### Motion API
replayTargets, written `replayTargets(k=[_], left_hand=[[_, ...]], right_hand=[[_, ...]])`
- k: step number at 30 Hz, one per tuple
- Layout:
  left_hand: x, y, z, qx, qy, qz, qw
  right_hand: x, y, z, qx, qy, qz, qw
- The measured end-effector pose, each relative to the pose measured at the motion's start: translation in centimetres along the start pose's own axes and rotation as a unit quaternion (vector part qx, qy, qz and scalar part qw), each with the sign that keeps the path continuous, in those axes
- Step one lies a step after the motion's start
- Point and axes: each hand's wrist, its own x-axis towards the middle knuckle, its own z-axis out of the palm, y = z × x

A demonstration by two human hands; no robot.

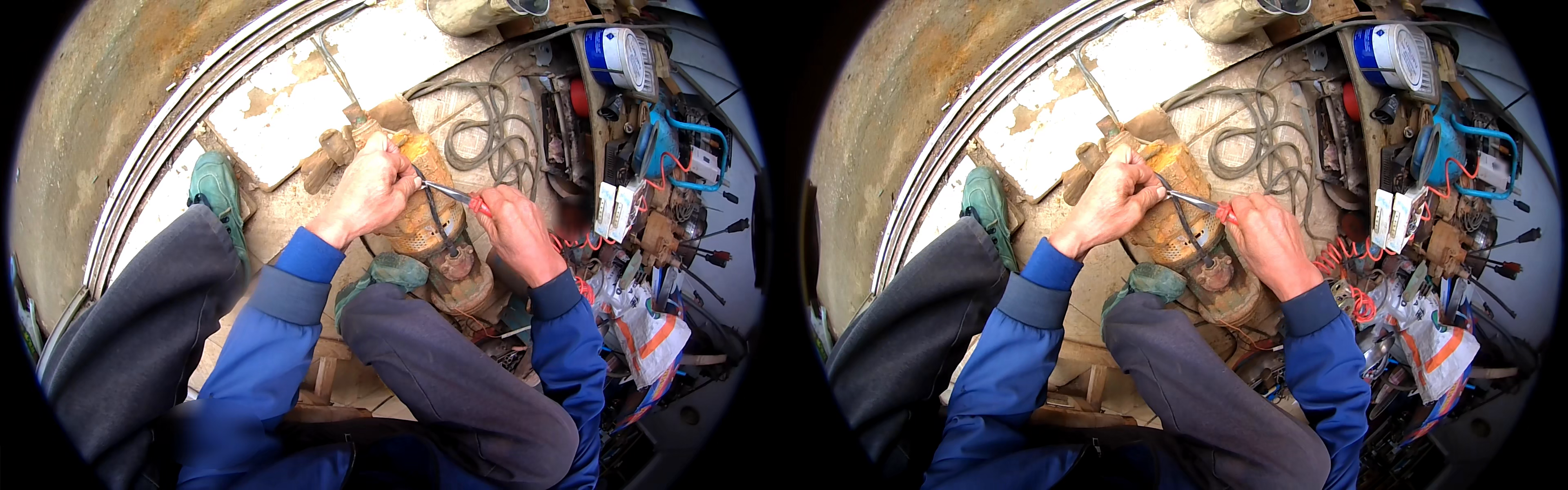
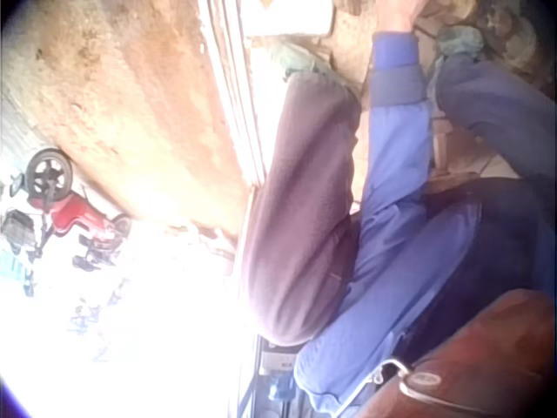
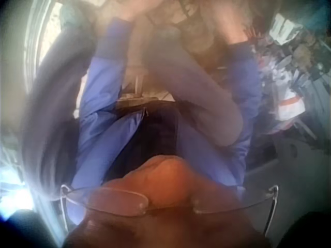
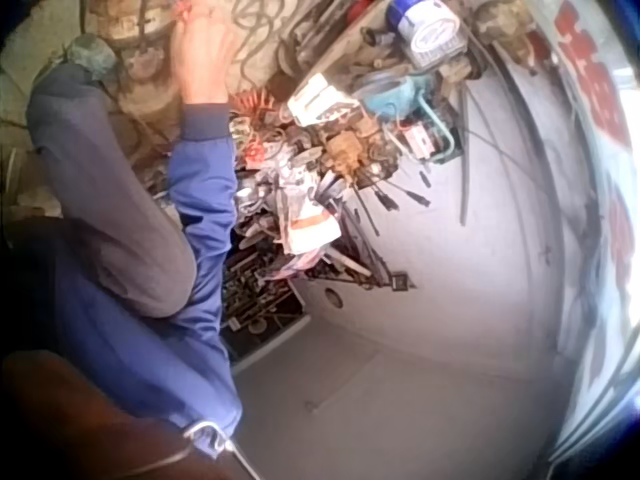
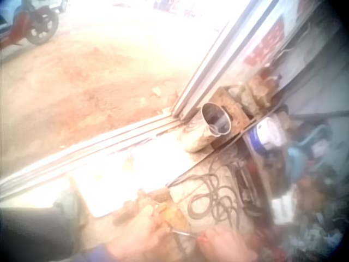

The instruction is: The person sits on the floor of a workshop and uses pliers to manipulate a small metal component. They then reach into a bucket of scrap metal to retrieve a metal rod and a small white box containing various hardware parts, which they inspect.

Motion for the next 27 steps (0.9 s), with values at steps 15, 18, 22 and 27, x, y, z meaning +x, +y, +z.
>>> replayTargets(k=[15, 18, 22, 27], left_hand=[[0.0, 0.3, -0.5, 0.015, -0.025, 0.006, 1.000], [-0.1, -0.1, -0.4, 0.009, -0.026, 0.001, 1.000], [0.0, -0.2, -0.5, 0.004, -0.038, -0.003, 0.999], [0.0, -0.2, -0.6, -0.003, -0.041, 0.001, 0.999]], right_hand=[[-0.4, 0.0, -0.2, 0.063, -0.024, 0.022, 0.997], [-0.3, -0.9, -1.9, 0.245, -0.163, 0.106, 0.950], [-1.2, -1.5, -0.4, 0.489, -0.224, 0.204, 0.818], [-1.1, -1.6, -0.7, 0.498, -0.272, 0.259, 0.782]])
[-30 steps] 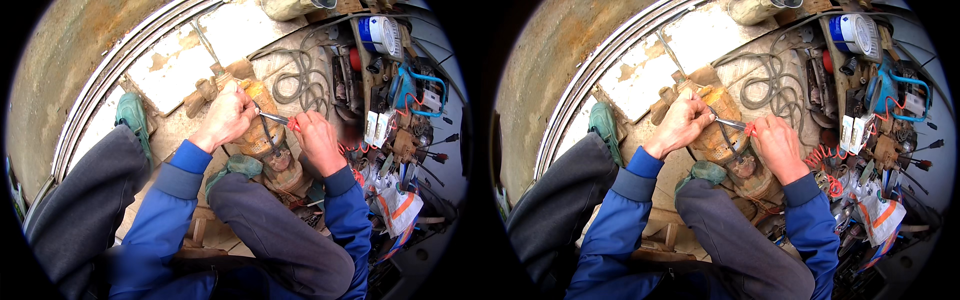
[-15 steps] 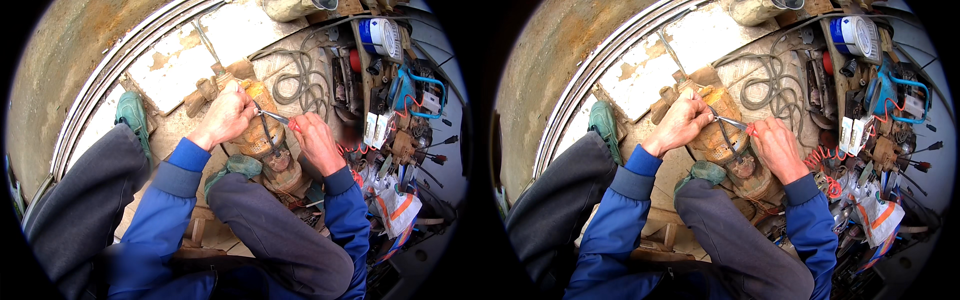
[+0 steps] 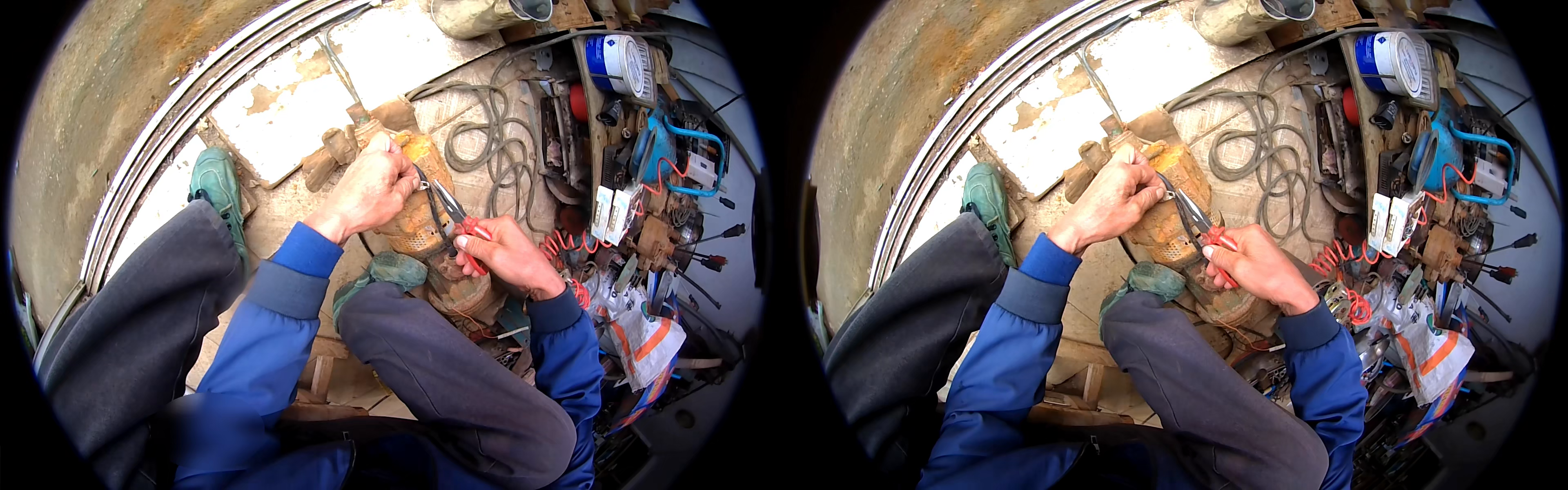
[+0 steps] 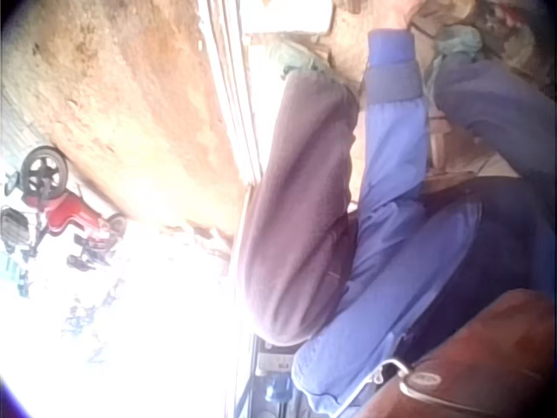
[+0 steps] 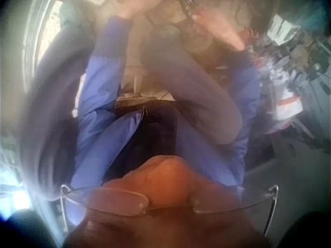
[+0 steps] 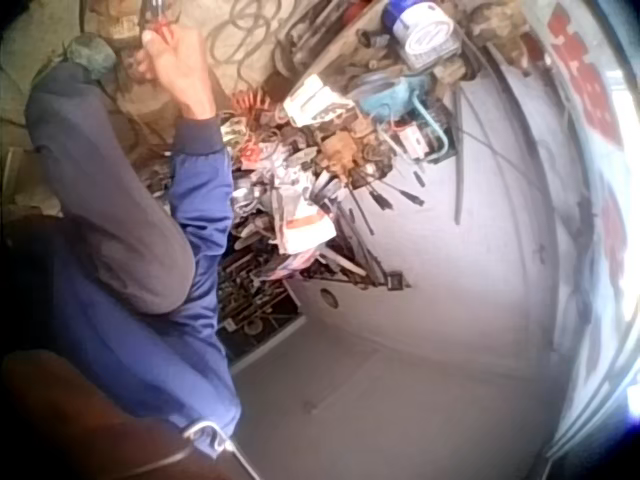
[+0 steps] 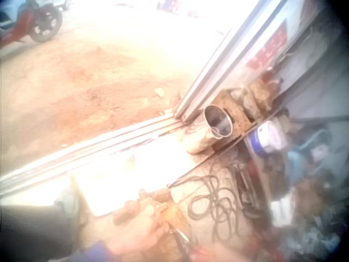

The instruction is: The person sits on the floor of a workshop and uses pliers to manipulate a small metal component. They then reach into a bucket of scrap metal to retrieve a metal rod and a small white box containing various hardware parts, which they inspect.

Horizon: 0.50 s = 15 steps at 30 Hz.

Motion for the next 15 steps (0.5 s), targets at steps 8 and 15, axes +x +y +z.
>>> replayTargets(k=[8, 15], left_hand=[[-0.1, -0.2, 0.0, -0.006, -0.001, 0.001, 1.000], [-0.2, 0.0, 0.5, 0.000, 0.025, -0.006, 1.000]], right_hand=[[-0.4, -1.2, 0.5, 0.002, -0.008, 0.032, 0.999], [-1.1, -2.3, 1.3, 0.023, 0.005, 0.058, 0.998]])
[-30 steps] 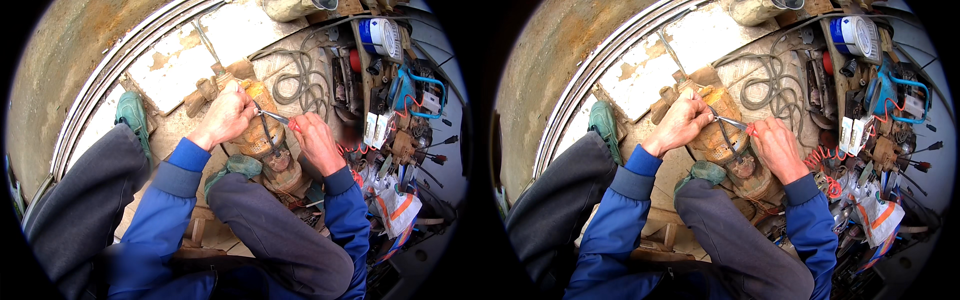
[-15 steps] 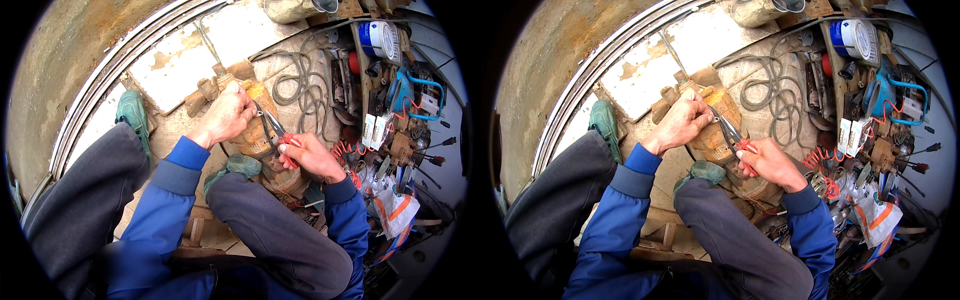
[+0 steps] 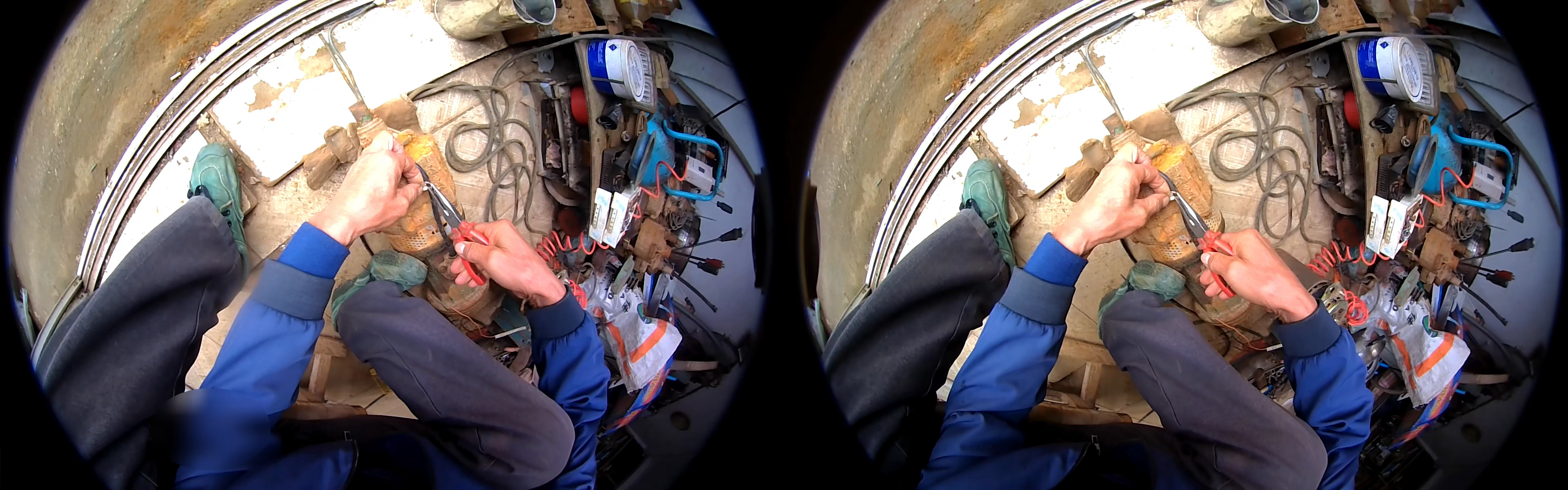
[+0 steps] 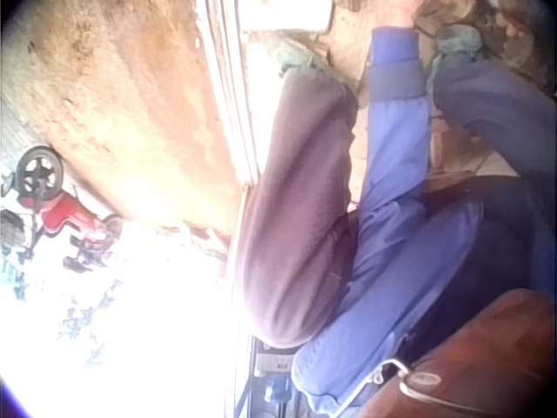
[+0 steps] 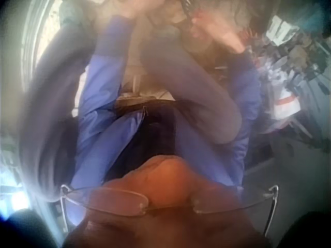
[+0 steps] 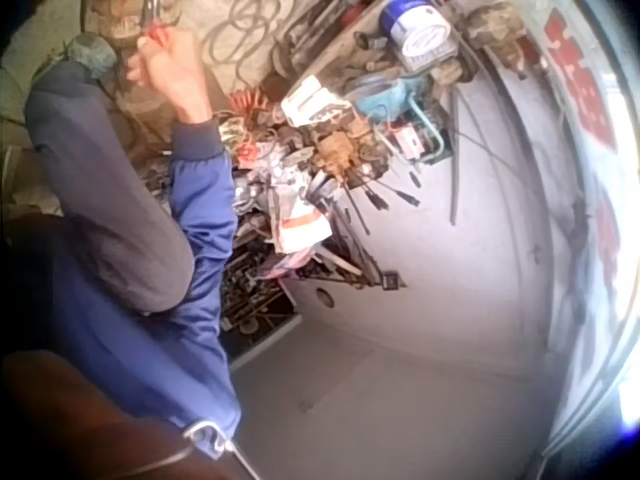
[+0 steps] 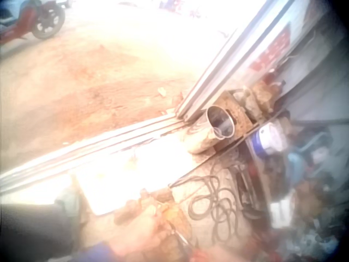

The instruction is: The person sits on the floor of a workshop and uses pliers to manipulate a small metal component. They then reach into a bucket of scrap metal to retrieve a metal rod and a small white box containing various hardware parts, which they inspect.

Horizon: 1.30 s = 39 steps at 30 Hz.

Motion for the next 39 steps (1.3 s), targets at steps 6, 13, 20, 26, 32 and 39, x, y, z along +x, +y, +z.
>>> replayTargets(k=[6, 13, 20, 26, 32, 39], left_hand=[[0.0, 0.1, 0.1, 0.015, 0.015, -0.001, 1.000], [0.0, 0.2, 0.3, 0.028, 0.020, -0.012, 0.999], [0.1, -0.4, 0.5, 0.001, 0.030, -0.002, 1.000], [0.2, -0.1, -0.1, -0.005, -0.007, -0.011, 1.000], [0.2, -0.5, -0.6, -0.035, -0.028, -0.004, 0.999], [0.3, -0.8, -0.7, -0.034, -0.043, 0.011, 0.998]], right_hand=[[-0.2, -1.9, 0.8, -0.033, 0.029, 0.018, 0.999], [-1.1, -3.1, 1.5, -0.162, 0.102, -0.073, 0.979], [-0.7, -1.5, 1.2, -0.331, 0.158, -0.215, 0.905], [-1.7, -3.8, 1.0, -0.177, 0.060, 0.002, 0.982], [-2.3, -2.1, -1.7, -0.451, 0.201, -0.182, 0.850], [1.8, 2.5, -2.7, -0.552, 0.288, -0.325, 0.712]])
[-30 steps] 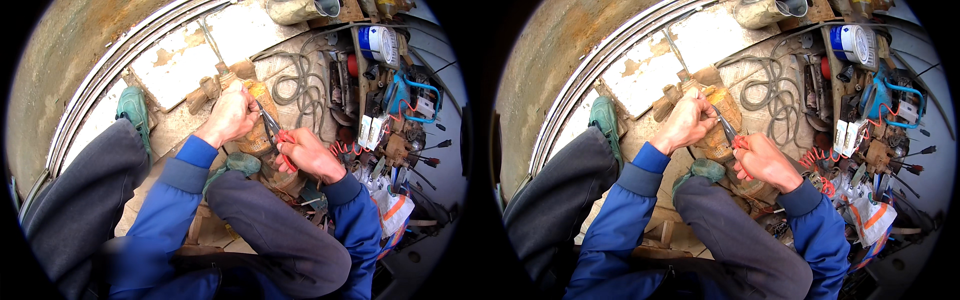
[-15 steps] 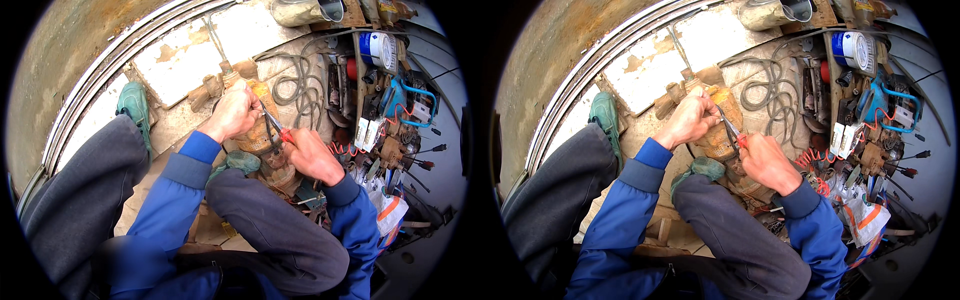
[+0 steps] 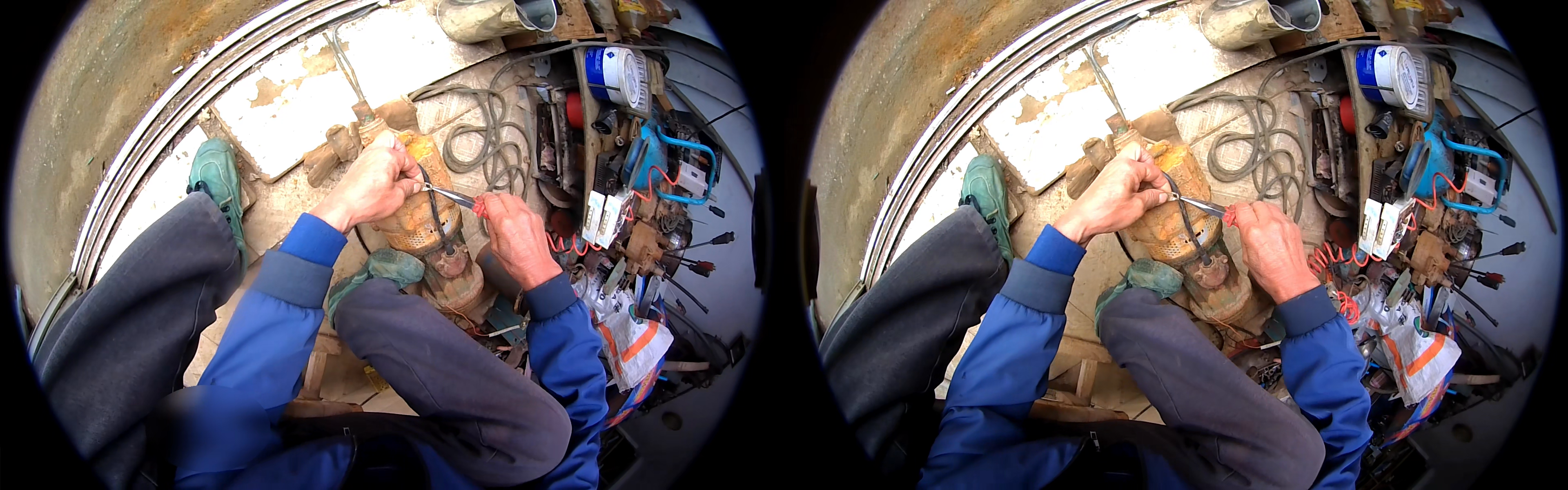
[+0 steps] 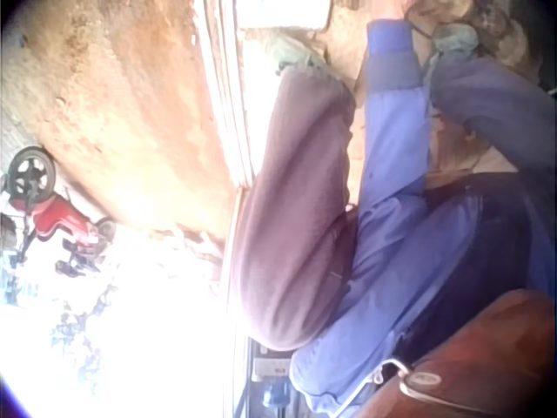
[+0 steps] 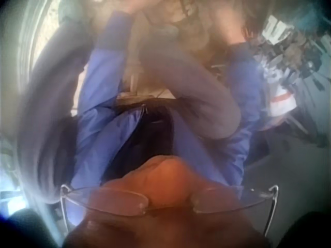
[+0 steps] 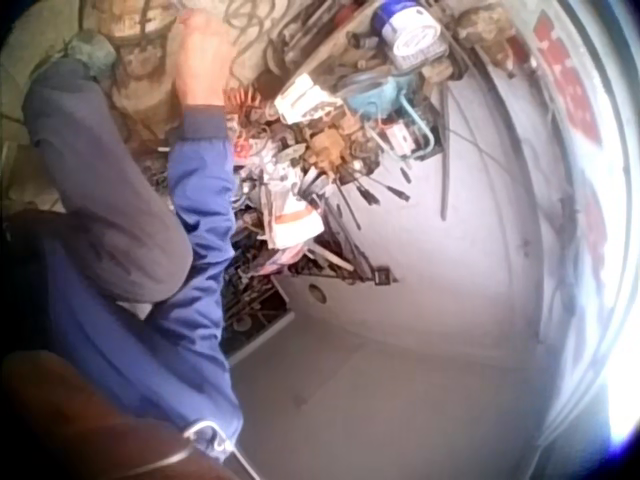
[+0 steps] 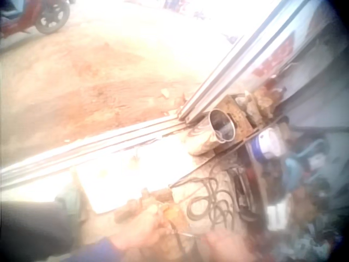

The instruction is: The person sits on the floor of a workshop and uses pliers to manipulate a small metal component. They then reach into a bucket of scrap metal to retrieve a metal rod and a small white box containing various hardware parts, which they inspect.

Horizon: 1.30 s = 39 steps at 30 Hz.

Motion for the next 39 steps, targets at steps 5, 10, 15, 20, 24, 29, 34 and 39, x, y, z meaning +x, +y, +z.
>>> replayTargets(k=[5, 10, 15, 20, 24, 29, 34, 39], left_hand=[[0.0, 0.0, -0.1, -0.002, -0.007, -0.004, 1.000], [0.0, 0.2, -0.1, -0.003, -0.004, -0.006, 1.000], [0.0, 0.3, -0.2, 0.001, -0.007, -0.007, 1.000], [0.0, 0.2, 0.2, 0.016, 0.012, -0.003, 1.000], [-0.1, 0.6, 0.0, 0.014, 0.014, -0.012, 1.000], [0.0, 0.4, -0.1, 0.018, 0.009, -0.009, 1.000], [0.0, 0.7, -0.2, 0.016, 0.012, -0.006, 1.000], [0.0, 0.5, -0.1, 0.027, 0.014, 0.000, 1.000]], right_hand=[[0.7, 0.3, 0.9, -0.017, 0.030, -0.030, 0.999], [1.0, 1.3, 2.1, -0.023, 0.072, -0.075, 0.994], [1.3, 2.5, 3.4, 0.003, 0.110, -0.123, 0.986], [1.5, 2.1, 4.4, 0.001, 0.130, -0.115, 0.985], [1.2, 1.5, 4.4, -0.001, 0.122, -0.095, 0.988], [1.9, 1.7, 2.7, -0.027, 0.083, -0.100, 0.991], [2.5, 1.0, 2.0, -0.041, 0.052, -0.064, 0.996], [2.5, 1.4, 3.0, -0.046, 0.047, -0.049, 0.997]])
